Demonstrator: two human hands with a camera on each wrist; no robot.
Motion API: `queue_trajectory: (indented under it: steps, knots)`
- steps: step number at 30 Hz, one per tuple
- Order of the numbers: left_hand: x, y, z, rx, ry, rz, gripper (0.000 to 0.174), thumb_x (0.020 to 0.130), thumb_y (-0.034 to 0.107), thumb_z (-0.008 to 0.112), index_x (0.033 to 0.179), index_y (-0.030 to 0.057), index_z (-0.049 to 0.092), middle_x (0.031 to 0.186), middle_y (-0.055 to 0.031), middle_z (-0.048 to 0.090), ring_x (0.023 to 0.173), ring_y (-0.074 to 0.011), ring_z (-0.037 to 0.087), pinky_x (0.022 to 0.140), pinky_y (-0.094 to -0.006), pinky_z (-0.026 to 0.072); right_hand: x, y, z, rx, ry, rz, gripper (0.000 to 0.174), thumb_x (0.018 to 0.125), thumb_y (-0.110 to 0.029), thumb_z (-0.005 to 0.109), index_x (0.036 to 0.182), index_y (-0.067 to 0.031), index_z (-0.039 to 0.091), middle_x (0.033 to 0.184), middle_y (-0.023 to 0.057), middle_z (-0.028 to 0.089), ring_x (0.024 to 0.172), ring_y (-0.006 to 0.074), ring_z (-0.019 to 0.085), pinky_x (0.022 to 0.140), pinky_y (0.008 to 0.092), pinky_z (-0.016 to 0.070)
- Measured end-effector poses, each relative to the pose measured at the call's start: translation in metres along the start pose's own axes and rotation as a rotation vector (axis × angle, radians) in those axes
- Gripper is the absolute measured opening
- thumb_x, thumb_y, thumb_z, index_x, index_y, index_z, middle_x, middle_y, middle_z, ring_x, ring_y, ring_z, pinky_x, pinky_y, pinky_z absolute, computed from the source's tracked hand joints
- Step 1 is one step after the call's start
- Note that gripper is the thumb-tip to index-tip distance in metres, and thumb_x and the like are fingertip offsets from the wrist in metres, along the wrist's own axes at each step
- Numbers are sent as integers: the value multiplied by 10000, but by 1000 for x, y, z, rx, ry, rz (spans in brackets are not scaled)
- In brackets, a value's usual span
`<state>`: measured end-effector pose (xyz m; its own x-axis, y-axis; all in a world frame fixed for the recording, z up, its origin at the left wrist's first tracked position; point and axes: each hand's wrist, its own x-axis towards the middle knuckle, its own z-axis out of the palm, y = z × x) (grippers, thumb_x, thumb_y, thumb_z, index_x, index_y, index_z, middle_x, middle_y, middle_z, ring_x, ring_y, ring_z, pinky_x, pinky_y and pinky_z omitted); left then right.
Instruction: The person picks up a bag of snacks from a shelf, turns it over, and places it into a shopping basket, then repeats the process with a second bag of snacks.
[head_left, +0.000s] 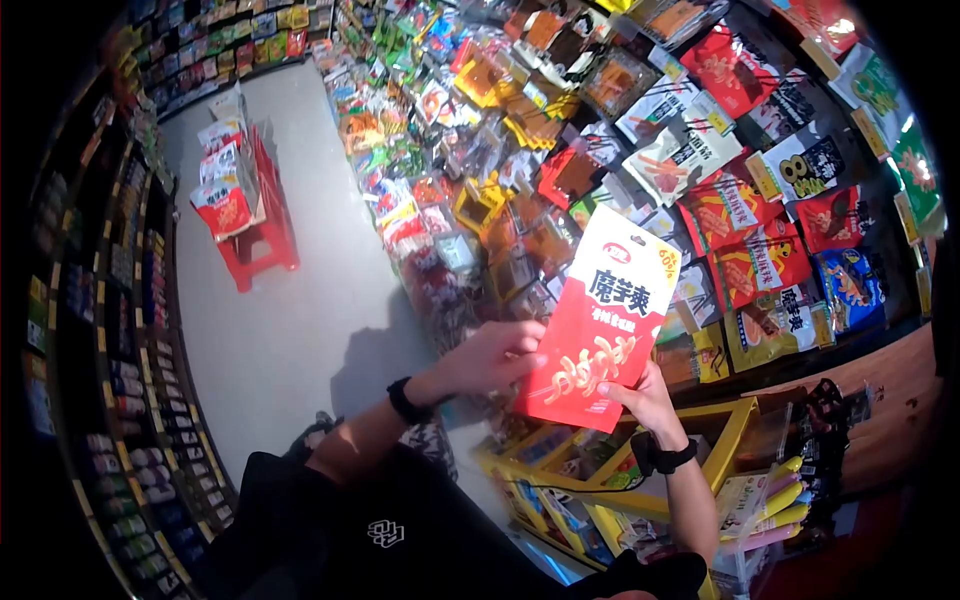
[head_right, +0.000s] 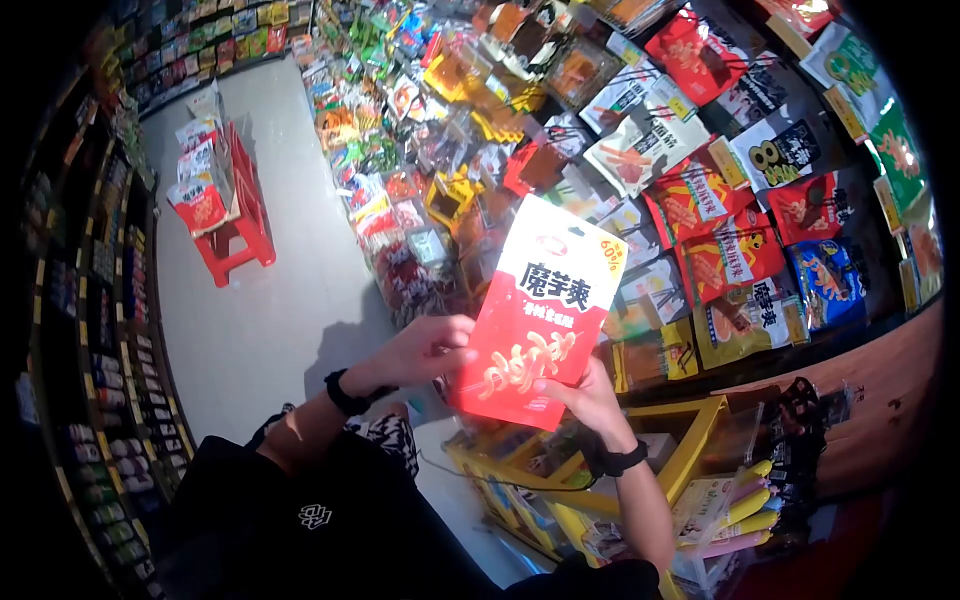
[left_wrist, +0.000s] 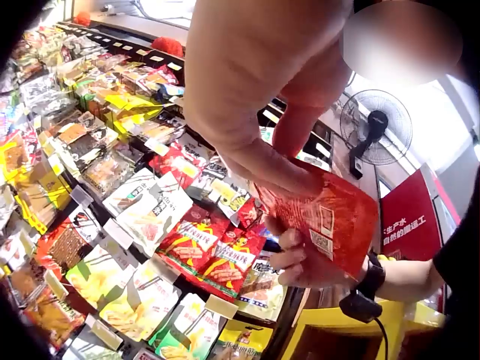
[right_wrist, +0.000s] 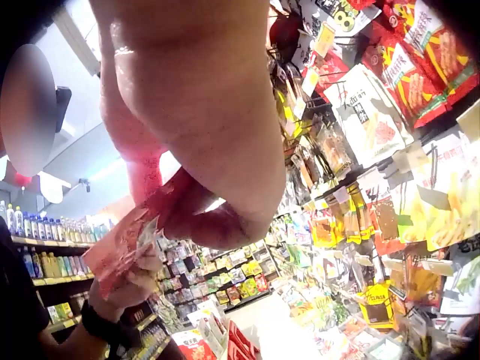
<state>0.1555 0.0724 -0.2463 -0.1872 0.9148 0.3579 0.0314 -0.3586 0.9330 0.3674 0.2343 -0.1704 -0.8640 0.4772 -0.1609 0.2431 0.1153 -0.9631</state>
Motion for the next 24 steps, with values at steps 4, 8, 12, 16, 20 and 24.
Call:
queue_trajectory:
  steps: [4, 8, 12, 16, 20, 24]
  knots:
    - [6, -5, -1, -44, -15, -59, 224, 912, 88, 559, 1118, 3, 529, 880, -19, 640, 787, -37, 564, 695, -215, 471, 4, 4, -4, 38, -13, 17, 365, 793, 22, 687, 1132, -3, 555, 1099, 53, 637, 974, 106, 600, 853, 285, 498]
    - [18, 7, 1, -263, -42, -126, 241, 914, 79, 560, 1139, 2, 525, 988, -17, 629, 897, -42, 555, 782, -221, 470, 8, 4, -13, 65, -22, 17, 372, 803, -2, 690, 1144, -9, 541, 1092, 51, 637, 983, 108, 596, 856, 284, 492]
    - [20, 7, 12, -310, 9, -148, 275, 919, 78, 547, 1179, -9, 520, 1015, -25, 622, 926, -48, 548, 809, -222, 463, 5, 11, -11, 127, 62, 4, 376, 807, -21, 694, 1147, -8, 534, 1085, 55, 639, 972, 116, 603, 849, 281, 491]
    - [22, -3, 15, -141, -22, -79, 335, 921, 76, 522, 1241, -21, 498, 1077, -49, 601, 940, -69, 548, 819, -238, 468, 1, 11, -11, 120, 82, 44, 376, 803, -22, 698, 1141, -5, 533, 1083, 63, 640, 961, 117, 607, 849, 281, 492]
    - [20, 9, 15, -207, -78, -87, 382, 911, 65, 507, 1281, -25, 468, 1136, -62, 572, 988, -89, 535, 858, -255, 458, 1, 8, -7, 84, 90, 26, 406, 796, -25, 710, 1155, -1, 520, 1088, 71, 637, 963, 123, 608, 849, 286, 491]
    - [15, 4, 14, -215, -81, -22, 418, 897, 40, 509, 1305, -18, 443, 1177, -73, 563, 1044, -107, 531, 910, -267, 442, 0, 6, 0, 38, 102, 42, 398, 808, -40, 695, 1159, 5, 513, 1082, 74, 633, 944, 125, 611, 841, 287, 486]
